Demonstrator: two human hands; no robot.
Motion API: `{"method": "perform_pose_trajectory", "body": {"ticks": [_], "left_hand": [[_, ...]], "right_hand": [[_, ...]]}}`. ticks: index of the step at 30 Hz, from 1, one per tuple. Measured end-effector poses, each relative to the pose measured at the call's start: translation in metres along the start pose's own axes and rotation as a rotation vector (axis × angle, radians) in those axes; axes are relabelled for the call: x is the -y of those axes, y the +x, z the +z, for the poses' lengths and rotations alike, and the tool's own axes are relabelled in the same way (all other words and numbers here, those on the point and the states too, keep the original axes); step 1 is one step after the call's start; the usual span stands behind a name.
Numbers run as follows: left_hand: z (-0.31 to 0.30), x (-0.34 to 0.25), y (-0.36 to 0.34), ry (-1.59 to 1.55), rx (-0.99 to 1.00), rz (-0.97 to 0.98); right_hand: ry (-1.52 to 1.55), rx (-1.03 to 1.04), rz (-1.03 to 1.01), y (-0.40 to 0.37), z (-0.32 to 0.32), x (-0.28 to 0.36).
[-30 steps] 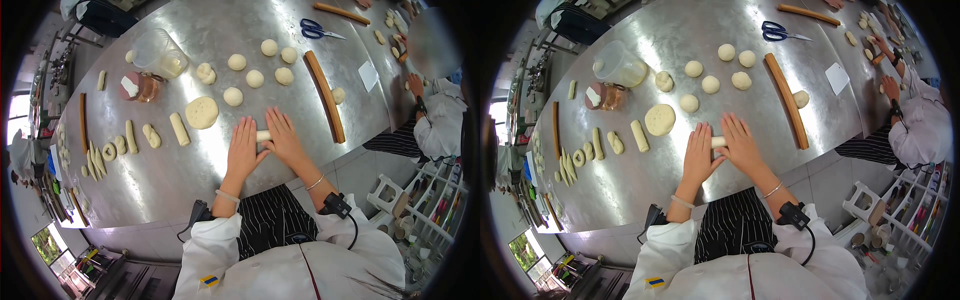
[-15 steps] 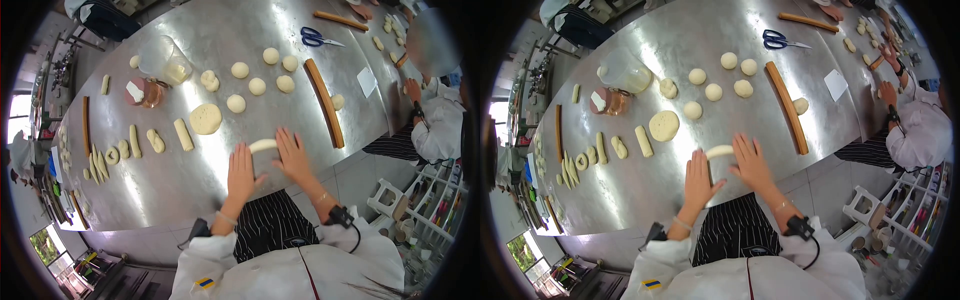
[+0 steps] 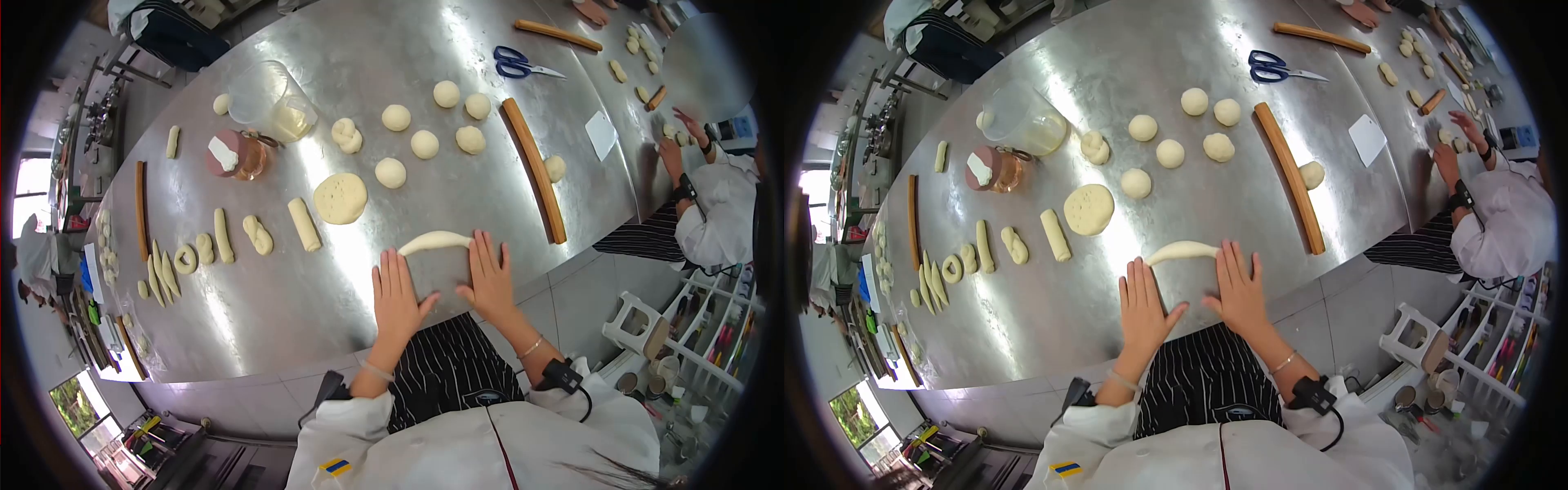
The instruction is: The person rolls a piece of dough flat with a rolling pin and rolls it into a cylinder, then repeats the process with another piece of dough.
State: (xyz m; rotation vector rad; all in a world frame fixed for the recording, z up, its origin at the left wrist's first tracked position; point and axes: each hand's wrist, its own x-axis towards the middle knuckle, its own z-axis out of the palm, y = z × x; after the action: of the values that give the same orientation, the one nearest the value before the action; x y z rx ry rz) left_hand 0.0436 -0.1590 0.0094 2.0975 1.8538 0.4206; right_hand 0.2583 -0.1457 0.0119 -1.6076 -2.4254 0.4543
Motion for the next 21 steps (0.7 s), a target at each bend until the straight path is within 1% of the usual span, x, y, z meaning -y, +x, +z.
{"method": "perform_pose_trajectory", "body": {"ticks": [1,3,4,5,7,9,10,11,13,15,17,18,19,20,21], "left_hand": [[0.004,-0.003,-0.003,-0.008,-0.059,-0.011],[0.002,-0.002,0.038,-0.01,-0.085,-0.012],[0.0,0.0,0.055,-0.023,-0.08,0.03],[-0.002,0.002,0.059,-0.034,-0.067,0.072],[-0.002,0.008,0.044,-0.014,-0.034,0.081],[-0.008,0.011,0.01,0.027,0.035,0.021],[-0.013,0.011,-0.002,0.025,0.071,-0.017],[-0.015,0.01,-0.002,0.025,0.072,-0.015],[-0.017,0.004,-0.004,-0.019,-0.033,-0.051],[-0.015,-0.005,0.02,-0.051,-0.065,-0.02],[-0.019,-0.017,0.048,-0.099,-0.062,0.11],[-0.008,-0.013,0.055,-0.105,-0.076,0.141],[-0.002,-0.01,0.049,-0.105,-0.075,0.138],[0.002,-0.007,0.042,-0.092,-0.045,0.145],[0.003,-0.005,0.034,-0.078,-0.017,0.153]], "right_hand": [[-0.015,-0.009,0.031,0.019,-0.004,0.004],[-0.037,-0.031,0.048,0.068,-0.007,-0.008],[-0.066,-0.041,0.028,0.093,-0.007,-0.017],[-0.091,-0.048,0.013,0.102,-0.006,-0.019],[-0.094,-0.036,0.008,0.084,-0.006,-0.023],[-0.114,-0.048,-0.005,0.06,-0.01,-0.033],[-0.06,-0.119,0.037,0.039,-0.008,-0.037],[-0.002,-0.181,0.082,0.027,-0.006,-0.038],[0.044,-0.185,0.047,0.031,-0.018,-0.027],[0.088,-0.193,0.009,0.05,-0.023,-0.013],[0.109,-0.108,-0.153,0.076,-0.021,-0.004],[0.109,-0.106,-0.154,0.075,-0.018,-0.005],[0.073,-0.046,-0.148,0.073,-0.013,-0.007],[0.038,0.012,-0.144,0.074,-0.01,-0.008],[0.038,0.01,-0.148,0.059,-0.008,-0.007]]}}
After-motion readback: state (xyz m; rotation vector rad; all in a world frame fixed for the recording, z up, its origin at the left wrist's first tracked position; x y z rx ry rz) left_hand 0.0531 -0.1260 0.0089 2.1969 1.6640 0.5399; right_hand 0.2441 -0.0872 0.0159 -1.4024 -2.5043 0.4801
